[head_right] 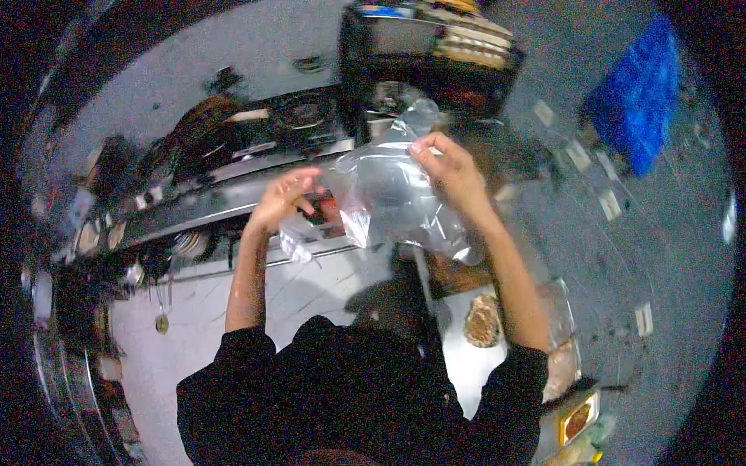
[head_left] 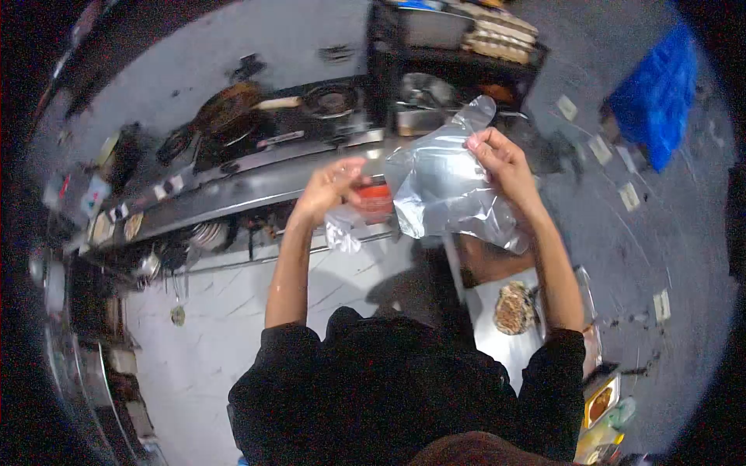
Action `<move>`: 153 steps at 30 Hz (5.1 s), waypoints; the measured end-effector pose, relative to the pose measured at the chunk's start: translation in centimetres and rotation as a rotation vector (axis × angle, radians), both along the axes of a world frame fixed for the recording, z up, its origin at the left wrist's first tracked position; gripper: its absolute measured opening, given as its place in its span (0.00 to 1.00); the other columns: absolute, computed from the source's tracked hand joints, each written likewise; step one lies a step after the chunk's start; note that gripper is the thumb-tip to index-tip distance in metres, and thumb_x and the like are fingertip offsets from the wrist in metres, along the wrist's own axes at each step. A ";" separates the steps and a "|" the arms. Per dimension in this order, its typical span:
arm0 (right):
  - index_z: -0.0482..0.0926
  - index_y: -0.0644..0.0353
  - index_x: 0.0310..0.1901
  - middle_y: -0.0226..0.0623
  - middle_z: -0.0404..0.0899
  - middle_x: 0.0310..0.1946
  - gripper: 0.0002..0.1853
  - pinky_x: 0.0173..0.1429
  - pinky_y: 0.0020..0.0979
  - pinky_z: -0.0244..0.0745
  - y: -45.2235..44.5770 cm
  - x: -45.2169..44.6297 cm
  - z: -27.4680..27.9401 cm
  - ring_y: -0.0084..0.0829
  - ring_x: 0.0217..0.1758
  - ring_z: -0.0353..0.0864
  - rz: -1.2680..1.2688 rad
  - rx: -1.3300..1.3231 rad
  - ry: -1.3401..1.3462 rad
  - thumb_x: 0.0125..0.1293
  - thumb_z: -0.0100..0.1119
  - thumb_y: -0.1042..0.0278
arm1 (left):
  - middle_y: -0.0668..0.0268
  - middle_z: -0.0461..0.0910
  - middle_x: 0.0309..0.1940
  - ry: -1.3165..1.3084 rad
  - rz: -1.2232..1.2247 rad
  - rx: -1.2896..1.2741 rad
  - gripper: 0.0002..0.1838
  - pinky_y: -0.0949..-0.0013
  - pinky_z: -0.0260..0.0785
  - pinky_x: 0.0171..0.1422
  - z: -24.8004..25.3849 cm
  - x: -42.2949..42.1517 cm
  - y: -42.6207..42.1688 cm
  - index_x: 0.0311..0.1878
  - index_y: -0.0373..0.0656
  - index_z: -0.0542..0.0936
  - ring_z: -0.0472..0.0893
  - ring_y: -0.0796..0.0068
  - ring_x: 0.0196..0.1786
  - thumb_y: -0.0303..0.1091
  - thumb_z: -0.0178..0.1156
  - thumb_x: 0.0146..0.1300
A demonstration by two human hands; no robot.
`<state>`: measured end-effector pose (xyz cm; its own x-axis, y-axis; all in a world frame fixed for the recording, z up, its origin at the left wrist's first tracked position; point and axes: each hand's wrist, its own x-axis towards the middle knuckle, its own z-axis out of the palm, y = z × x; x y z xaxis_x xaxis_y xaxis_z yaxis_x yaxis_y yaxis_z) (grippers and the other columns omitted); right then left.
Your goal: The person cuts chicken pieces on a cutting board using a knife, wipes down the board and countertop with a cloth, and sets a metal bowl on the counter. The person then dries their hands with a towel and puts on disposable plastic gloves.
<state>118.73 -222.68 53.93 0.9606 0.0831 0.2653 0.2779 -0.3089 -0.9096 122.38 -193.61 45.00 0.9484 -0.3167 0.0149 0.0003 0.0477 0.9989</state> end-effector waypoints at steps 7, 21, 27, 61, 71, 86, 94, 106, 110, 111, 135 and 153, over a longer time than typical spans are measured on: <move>0.74 0.56 0.35 0.19 0.71 0.23 0.07 0.28 0.17 0.58 21.7 5.9 -4.8 0.11 0.25 0.64 0.338 0.111 0.150 0.65 0.54 0.62 | 0.62 0.78 0.44 0.066 -0.004 -0.236 0.31 0.84 0.56 0.20 -4.5 -5.7 16.4 0.62 0.44 0.65 0.70 0.88 0.24 0.55 0.51 0.63; 0.76 0.55 0.37 0.18 0.71 0.23 0.08 0.23 0.14 0.57 49.2 11.4 -13.2 0.11 0.21 0.64 0.941 -0.031 0.357 0.63 0.56 0.60 | 0.74 0.80 0.28 0.217 0.923 -0.278 0.11 0.83 0.54 0.21 -8.4 -15.2 32.7 0.37 0.43 0.82 0.63 0.90 0.19 0.39 0.62 0.56; 0.72 0.61 0.47 0.33 0.77 0.26 0.17 0.31 0.30 0.67 63.6 8.7 -13.5 0.30 0.27 0.75 0.584 -0.281 -1.097 0.60 0.58 0.61 | 0.72 0.79 0.24 0.346 1.459 -0.087 0.10 0.82 0.53 0.21 -11.1 -19.7 40.6 0.32 0.41 0.82 0.64 0.88 0.19 0.39 0.62 0.56; 0.74 0.63 0.35 0.36 0.79 0.21 0.09 0.30 0.28 0.72 106.6 -28.1 -21.0 0.25 0.25 0.78 1.893 -0.291 0.049 0.59 0.58 0.66 | 0.64 0.81 0.31 0.290 1.981 -0.227 0.14 0.77 0.69 0.33 -11.8 -48.4 72.1 0.39 0.34 0.81 0.77 0.79 0.25 0.36 0.63 0.56; 0.74 0.62 0.37 0.33 0.78 0.27 0.09 0.25 0.21 0.70 116.4 -40.9 -20.6 0.20 0.26 0.76 2.136 -0.415 0.692 0.61 0.59 0.66 | 0.62 0.80 0.30 0.175 2.207 -0.569 0.11 0.75 0.70 0.33 -11.8 -59.2 79.2 0.37 0.33 0.79 0.77 0.78 0.29 0.33 0.63 0.57; 0.71 0.57 0.34 0.37 0.77 0.37 0.02 0.43 0.36 0.73 144.9 -59.1 -22.7 0.34 0.39 0.76 1.768 -0.071 1.961 0.61 0.53 0.71 | 0.64 0.78 0.32 -0.199 2.491 -0.720 0.07 0.74 0.71 0.39 -10.9 -77.3 102.7 0.39 0.39 0.72 0.80 0.71 0.36 0.30 0.55 0.60; 0.74 0.59 0.38 0.38 0.74 0.34 0.07 0.37 0.36 0.70 152.6 -66.6 -19.3 0.37 0.31 0.73 2.377 -0.202 0.790 0.57 0.56 0.73 | 0.66 0.75 0.29 -0.173 2.702 -0.610 0.07 0.74 0.70 0.37 -8.3 -83.4 111.8 0.42 0.41 0.67 0.74 0.75 0.30 0.25 0.50 0.61; 0.73 0.57 0.48 0.44 0.69 0.44 0.18 0.39 0.40 0.73 164.3 -88.4 -11.3 0.48 0.38 0.75 2.046 0.042 -0.574 0.53 0.54 0.78 | 0.59 0.74 0.31 0.604 2.618 1.218 0.19 0.63 0.69 0.37 -2.8 -102.9 124.1 0.46 0.44 0.80 0.76 0.61 0.33 0.24 0.59 0.47; 0.74 0.61 0.47 0.39 0.69 0.37 0.18 0.31 0.28 0.69 166.0 -93.5 -8.6 0.30 0.28 0.72 2.061 0.130 -0.615 0.52 0.56 0.80 | 0.59 0.73 0.32 0.484 2.684 1.087 0.19 0.62 0.69 0.37 0.1 -107.5 125.7 0.47 0.41 0.79 0.76 0.60 0.32 0.24 0.59 0.47; 0.73 0.61 0.48 0.38 0.69 0.37 0.18 0.31 0.27 0.68 166.2 -94.3 -8.0 0.29 0.28 0.72 2.079 0.118 -0.607 0.52 0.56 0.80 | 0.59 0.74 0.31 0.463 2.686 1.077 0.19 0.63 0.69 0.36 0.7 -108.4 125.7 0.47 0.41 0.79 0.76 0.60 0.31 0.24 0.59 0.47; 0.72 0.61 0.43 0.33 0.73 0.34 0.12 0.41 0.22 0.68 168.1 -102.7 -18.6 0.20 0.39 0.72 2.614 -0.014 0.586 0.57 0.60 0.76 | 0.66 0.72 0.29 0.066 3.084 0.649 0.23 0.75 0.66 0.39 -3.0 -117.7 131.0 0.55 0.41 0.75 0.71 0.78 0.32 0.22 0.57 0.52; 0.70 0.54 0.35 0.36 0.78 0.24 0.07 0.30 0.38 0.70 171.9 -105.9 -16.8 0.40 0.27 0.79 2.187 -0.050 -0.787 0.59 0.55 0.63 | 0.64 0.72 0.34 0.914 2.608 1.409 0.20 0.67 0.69 0.37 -5.9 -117.0 127.4 0.49 0.49 0.79 0.73 0.67 0.37 0.28 0.60 0.49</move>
